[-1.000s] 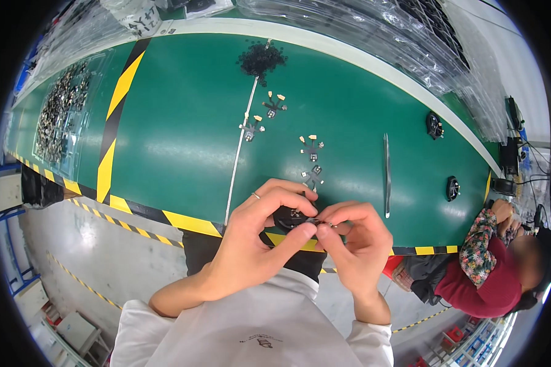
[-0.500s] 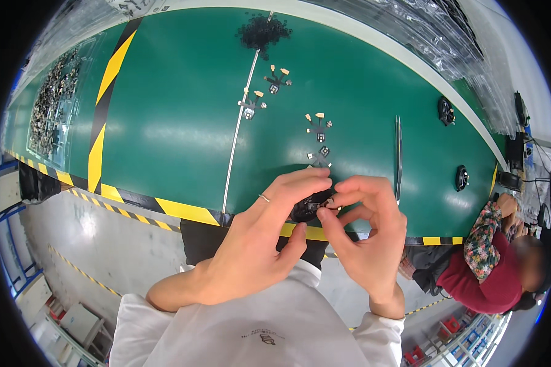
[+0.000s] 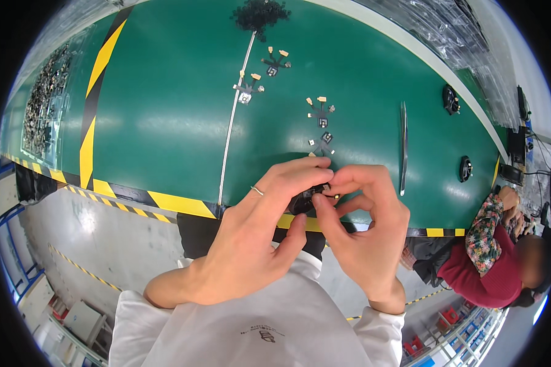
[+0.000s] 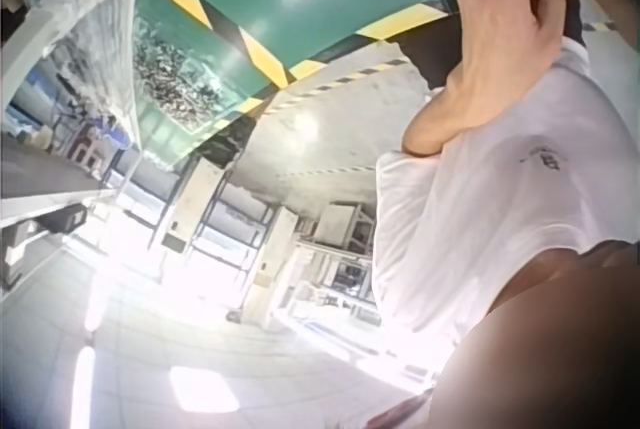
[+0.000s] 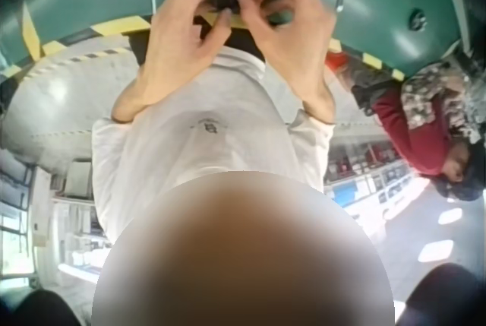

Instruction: Manually assembling small electronic components into a housing and securing them using precision tools.

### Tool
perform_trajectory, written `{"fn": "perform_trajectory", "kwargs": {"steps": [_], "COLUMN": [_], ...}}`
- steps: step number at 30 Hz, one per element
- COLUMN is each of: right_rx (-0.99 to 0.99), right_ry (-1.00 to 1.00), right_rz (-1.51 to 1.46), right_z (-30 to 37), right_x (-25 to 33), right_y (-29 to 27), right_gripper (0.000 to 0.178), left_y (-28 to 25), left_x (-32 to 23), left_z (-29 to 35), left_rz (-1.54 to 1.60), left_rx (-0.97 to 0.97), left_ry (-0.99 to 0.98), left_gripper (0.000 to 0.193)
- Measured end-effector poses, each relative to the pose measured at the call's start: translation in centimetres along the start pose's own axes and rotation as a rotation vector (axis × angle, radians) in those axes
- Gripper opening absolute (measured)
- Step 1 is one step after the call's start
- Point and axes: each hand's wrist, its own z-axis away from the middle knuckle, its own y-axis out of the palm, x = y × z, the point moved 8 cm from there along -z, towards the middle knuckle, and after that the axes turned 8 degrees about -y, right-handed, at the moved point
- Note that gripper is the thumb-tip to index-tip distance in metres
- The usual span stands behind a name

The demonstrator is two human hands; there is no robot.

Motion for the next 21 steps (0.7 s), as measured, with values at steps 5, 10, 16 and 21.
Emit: {"fn": "perform_trajectory", "kwargs": {"steps": [5, 10, 16, 21], "right_rx": [-0.043, -0.056, -0.055, -0.049], "right_ry": [0.008, -0.007, 0.015, 0.060], "right_rz": [0.021, 0.026, 0.031, 0.032], "right_z": [-0.08, -0.13, -0.17, -0.16], "right_x": [0.31, 0.30, 0.00, -0.26], "right_y": [0.25, 0.43, 0.43, 0.64], "right_gripper": [0.031, 0.030, 0.029, 0.028], "left_y": [-0.33, -0.19, 0.03, 0.03], "left_x": [-0.09, -0.11, 0.30, 0.44], "left_z": [0.09, 0.15, 0.08, 0.23], "left_rz": [0.007, 0.023, 0.053, 0.039], "left_rx": [-0.077, -0.012, -0.036, -0.072], "left_ry": [0.048, 0.002, -0.008, 0.008], "left_gripper": [0.062, 0.061, 0.063, 0.066]}}
